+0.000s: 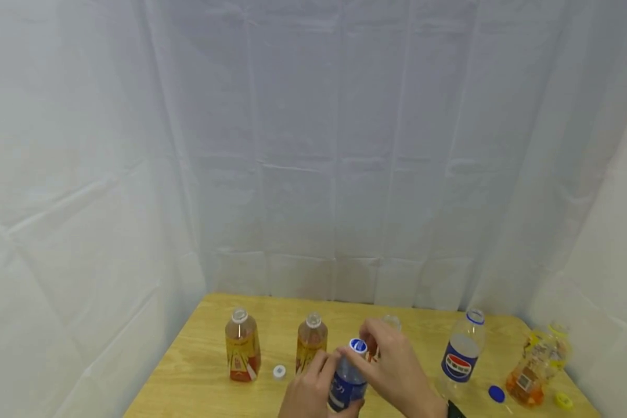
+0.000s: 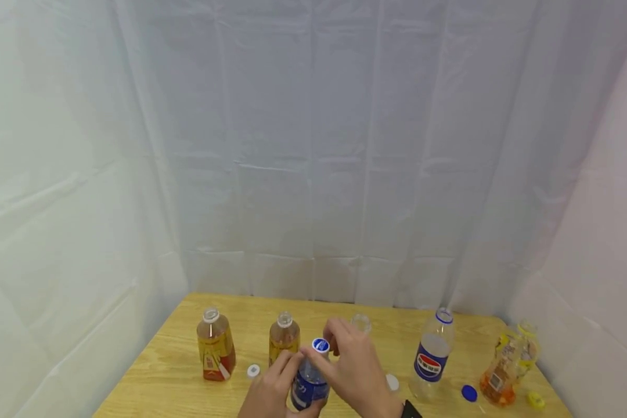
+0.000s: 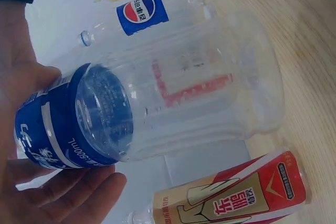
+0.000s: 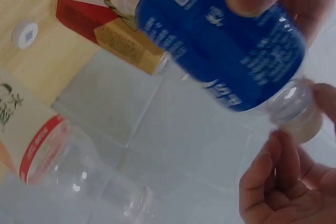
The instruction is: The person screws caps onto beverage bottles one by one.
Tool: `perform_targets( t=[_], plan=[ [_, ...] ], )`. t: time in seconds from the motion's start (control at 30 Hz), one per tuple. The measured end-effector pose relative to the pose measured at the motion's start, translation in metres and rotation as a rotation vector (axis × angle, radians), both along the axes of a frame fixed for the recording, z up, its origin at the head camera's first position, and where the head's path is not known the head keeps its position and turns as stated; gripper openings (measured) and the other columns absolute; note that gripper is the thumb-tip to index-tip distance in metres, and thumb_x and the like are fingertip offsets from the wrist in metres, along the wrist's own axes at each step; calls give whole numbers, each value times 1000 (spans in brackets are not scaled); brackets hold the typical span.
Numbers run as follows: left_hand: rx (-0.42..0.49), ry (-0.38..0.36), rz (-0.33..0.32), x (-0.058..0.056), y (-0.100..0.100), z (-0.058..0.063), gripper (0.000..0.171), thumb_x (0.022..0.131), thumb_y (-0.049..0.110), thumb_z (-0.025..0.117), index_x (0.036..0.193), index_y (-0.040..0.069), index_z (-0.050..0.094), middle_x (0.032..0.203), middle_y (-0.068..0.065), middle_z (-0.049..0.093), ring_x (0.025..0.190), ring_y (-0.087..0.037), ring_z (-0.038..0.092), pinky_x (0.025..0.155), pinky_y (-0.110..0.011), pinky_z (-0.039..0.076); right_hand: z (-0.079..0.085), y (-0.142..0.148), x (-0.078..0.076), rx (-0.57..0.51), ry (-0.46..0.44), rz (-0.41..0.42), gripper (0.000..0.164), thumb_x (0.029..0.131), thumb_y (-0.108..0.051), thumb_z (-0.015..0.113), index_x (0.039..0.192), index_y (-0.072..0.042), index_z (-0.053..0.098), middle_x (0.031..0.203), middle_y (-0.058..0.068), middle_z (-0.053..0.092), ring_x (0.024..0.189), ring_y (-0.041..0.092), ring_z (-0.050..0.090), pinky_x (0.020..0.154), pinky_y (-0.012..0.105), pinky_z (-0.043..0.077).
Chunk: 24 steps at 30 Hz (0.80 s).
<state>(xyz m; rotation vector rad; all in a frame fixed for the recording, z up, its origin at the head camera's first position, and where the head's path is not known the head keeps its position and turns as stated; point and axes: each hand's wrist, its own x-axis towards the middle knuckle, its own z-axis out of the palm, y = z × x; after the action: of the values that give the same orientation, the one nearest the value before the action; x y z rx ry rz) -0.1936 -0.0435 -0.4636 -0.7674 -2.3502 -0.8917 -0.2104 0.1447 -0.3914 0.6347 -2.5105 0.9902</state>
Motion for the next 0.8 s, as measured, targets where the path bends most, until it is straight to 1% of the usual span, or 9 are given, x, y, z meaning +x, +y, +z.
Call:
perform_targets(
  t=[0.07,0.13,0.2,0.27,0.3,0.4,0.5,0.7,0.8],
  plan=[
    [40,-16,-24,-1,1,0,65,86,55,82,131,10,66,100,5,61,77,2,58,60,-19,52,4,7,-2,-5,-16,117,17,99,-41,74,108,-28,68,95,-11,64,73,2,55,59,23,49],
    [84,-34,-67,-2,0,0,66,87,53,83,134,10,65,102,4,61,79,2,59,62,-19,53,8,15,-4,-7,-39,280,23,104,-32,67,126,-28,69,114,-7,68,84,4,61,65,25,55],
    [117,-64,-105,-4,-3,0,67,87,52,82,135,8,64,105,3,62,82,1,60,64,-19,54,12,23,-6,6,-50,428,31,107,-22,62,138,-25,66,126,-2,67,94,6,64,72,27,58],
    [129,-95,-127,-4,-5,0,68,88,51,82,136,7,63,107,1,62,85,0,61,66,-20,55,14,28,-7,27,-52,511,33,108,-17,60,140,-23,65,129,0,66,99,7,65,76,28,59],
    [133,-118,-133,-3,-5,0,69,88,52,82,137,7,63,108,1,62,86,0,61,66,-21,56,15,29,-7,35,-48,525,33,107,-16,60,140,-22,65,127,0,67,100,7,65,77,28,59],
    [126,-181,-129,-1,-6,1,71,88,54,81,139,9,62,109,2,62,87,1,61,67,-21,56,14,28,-7,55,-14,472,26,105,-22,63,131,-23,68,117,-6,67,99,6,64,78,27,59],
    [103,-196,-106,1,-5,2,73,87,55,81,140,9,62,107,4,62,86,2,60,67,-21,55,12,25,-4,89,20,381,19,102,-30,68,120,-24,71,109,-13,66,97,4,62,76,26,59],
    [83,-166,-70,5,-3,0,73,87,52,83,139,4,64,103,5,61,82,3,59,65,-20,54,10,17,3,138,59,293,16,102,-37,68,112,-24,70,105,-15,62,87,1,57,68,24,55],
    [88,-84,-37,4,-1,-2,70,85,48,85,136,4,65,102,4,61,81,2,59,64,-20,53,7,13,5,106,70,262,14,103,-37,67,110,-25,68,103,-15,62,84,0,57,67,24,54]
  ],
)
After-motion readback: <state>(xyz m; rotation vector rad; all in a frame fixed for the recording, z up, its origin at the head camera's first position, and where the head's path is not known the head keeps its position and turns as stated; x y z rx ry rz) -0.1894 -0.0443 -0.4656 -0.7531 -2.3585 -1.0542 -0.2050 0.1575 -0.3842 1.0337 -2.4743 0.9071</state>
